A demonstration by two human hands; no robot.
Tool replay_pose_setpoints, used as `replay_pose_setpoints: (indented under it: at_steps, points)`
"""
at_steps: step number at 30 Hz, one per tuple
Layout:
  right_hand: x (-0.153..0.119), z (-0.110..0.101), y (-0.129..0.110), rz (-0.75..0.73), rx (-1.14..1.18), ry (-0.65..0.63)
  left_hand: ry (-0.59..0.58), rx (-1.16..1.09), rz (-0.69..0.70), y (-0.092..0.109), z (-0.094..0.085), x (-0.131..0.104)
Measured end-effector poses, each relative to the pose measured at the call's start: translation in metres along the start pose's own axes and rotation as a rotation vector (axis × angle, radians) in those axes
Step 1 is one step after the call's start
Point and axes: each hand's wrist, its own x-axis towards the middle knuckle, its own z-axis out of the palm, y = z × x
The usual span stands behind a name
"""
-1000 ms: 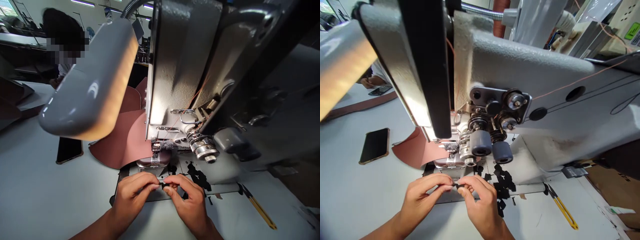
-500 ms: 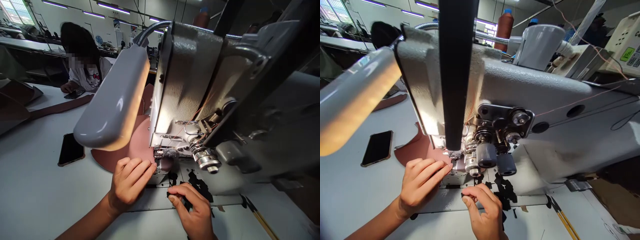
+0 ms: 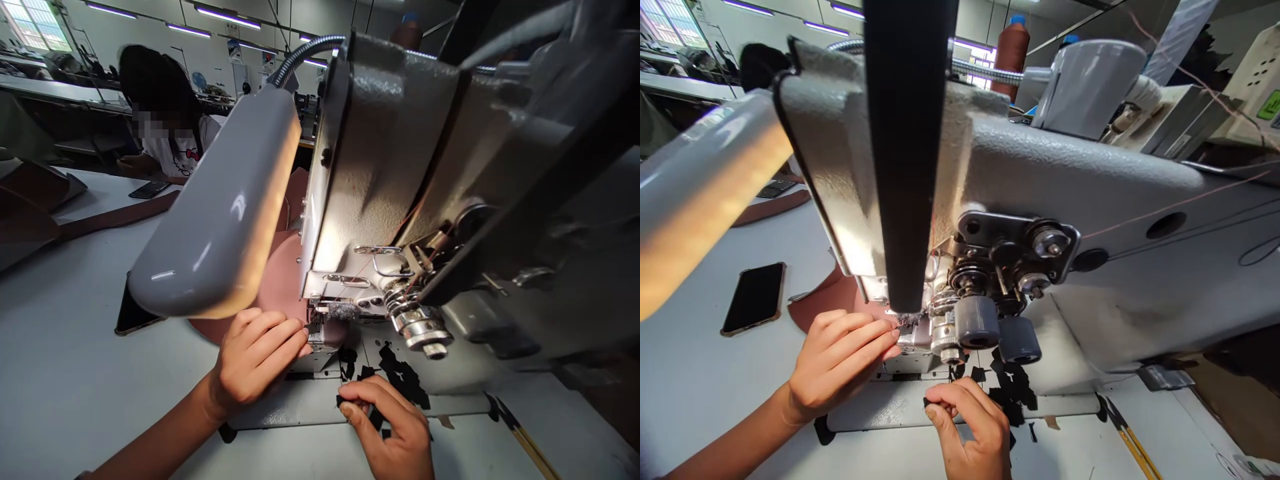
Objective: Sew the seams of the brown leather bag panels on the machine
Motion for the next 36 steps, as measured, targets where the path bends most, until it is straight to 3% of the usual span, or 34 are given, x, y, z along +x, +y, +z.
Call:
replay_pose_setpoints:
  at_steps: [11, 26, 36]
  points:
    - [-0.0037, 0.001, -0.003, 0.042, 0.011, -0.042, -0.069, -0.015, -0.009, -0.006, -0.0005, -0.0028]
    - [-0.0035, 0.0036, -0.007, 0.04, 0.028, -0.028, -0.067, -0.059, -0.036, -0.007, -0.0003, -0.0046]
    - [-0.0024, 0.0025, -0.0017, 0.069, 0.005, 0.065, -0.045, -0.082, -0.044, -0.0073, 0.0001, -0.0069]
